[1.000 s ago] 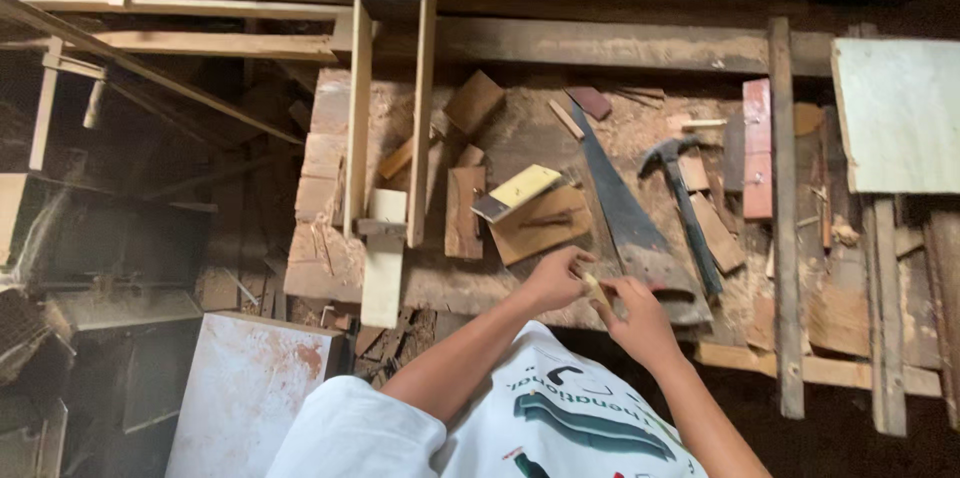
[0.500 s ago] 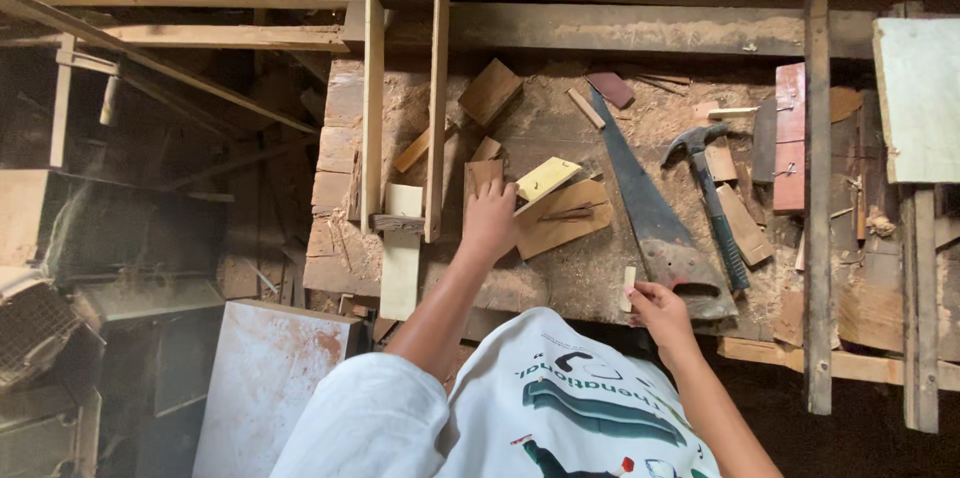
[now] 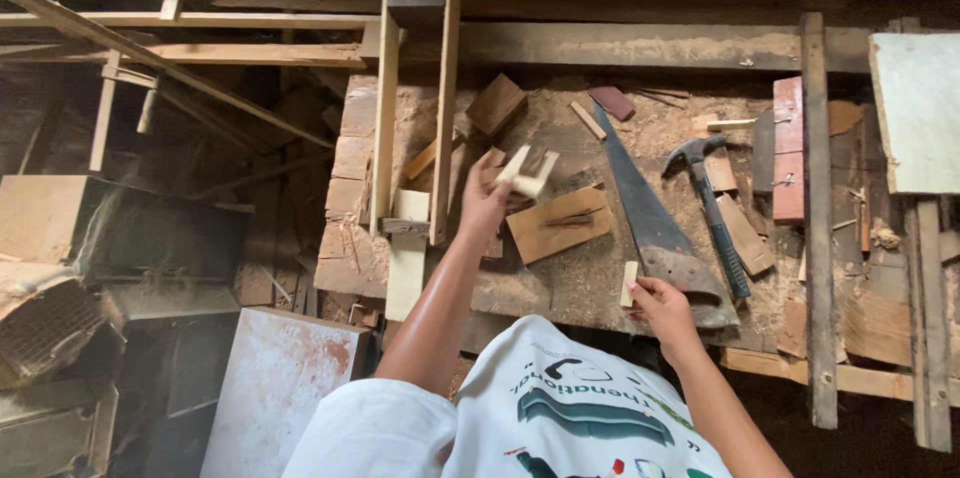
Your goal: The person uses a hand saw to cut a small piece of wood on a workbench. They hold the wood with one hand and saw with the other, then inspect the cut piece and place it aside.
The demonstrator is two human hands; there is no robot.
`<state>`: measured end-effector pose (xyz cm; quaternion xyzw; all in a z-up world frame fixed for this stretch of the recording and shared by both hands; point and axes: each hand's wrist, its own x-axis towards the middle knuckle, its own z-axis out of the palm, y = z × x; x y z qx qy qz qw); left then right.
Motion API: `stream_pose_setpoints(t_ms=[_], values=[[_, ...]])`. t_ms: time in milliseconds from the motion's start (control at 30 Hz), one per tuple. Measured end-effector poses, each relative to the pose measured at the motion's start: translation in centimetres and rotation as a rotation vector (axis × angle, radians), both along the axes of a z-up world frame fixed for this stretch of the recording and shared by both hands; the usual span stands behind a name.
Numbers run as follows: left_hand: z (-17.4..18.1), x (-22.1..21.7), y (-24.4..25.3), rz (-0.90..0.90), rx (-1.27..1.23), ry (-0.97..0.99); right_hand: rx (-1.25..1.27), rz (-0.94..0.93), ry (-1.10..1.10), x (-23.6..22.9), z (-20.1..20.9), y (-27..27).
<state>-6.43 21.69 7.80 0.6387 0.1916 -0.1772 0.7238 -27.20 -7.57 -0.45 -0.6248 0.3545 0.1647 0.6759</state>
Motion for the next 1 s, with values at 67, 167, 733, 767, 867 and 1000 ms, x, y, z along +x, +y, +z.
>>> stream_pose_setpoints(t_ms=[67,167,733,767,867,1000], values=[[-0.5,0.4,-0.3,-0.108,0.052,0.002,0.002,-0.008,-0.007,-0.8,-0.4,0.0],[-1.6,1.5,-0.4,-0.274,0.553,-0.079,-0.012,-0.016,-0.038,-1.0,-0.9,-0.3],[-1.6,-1.5,2.1,-0.303,1.127,-0.144,0.037,-0.087,0.005,-4.1,-1.4,-0.1],[-1.2,-2.0,2.4,-0.291,1.114,-0.151,0.018,-0.080,0.018,-4.0,-1.2,-0.1],[-0.6,-2.7,3.3,-0.303,1.088,-0.162,-0.012,-0.083,0.010,-3.0,-1.2,0.2],[-1.7,-5.1,4.7,-0.484,1.133,-0.074,0.034,-0.085,-0.025,-3.6,-1.8,1.0]])
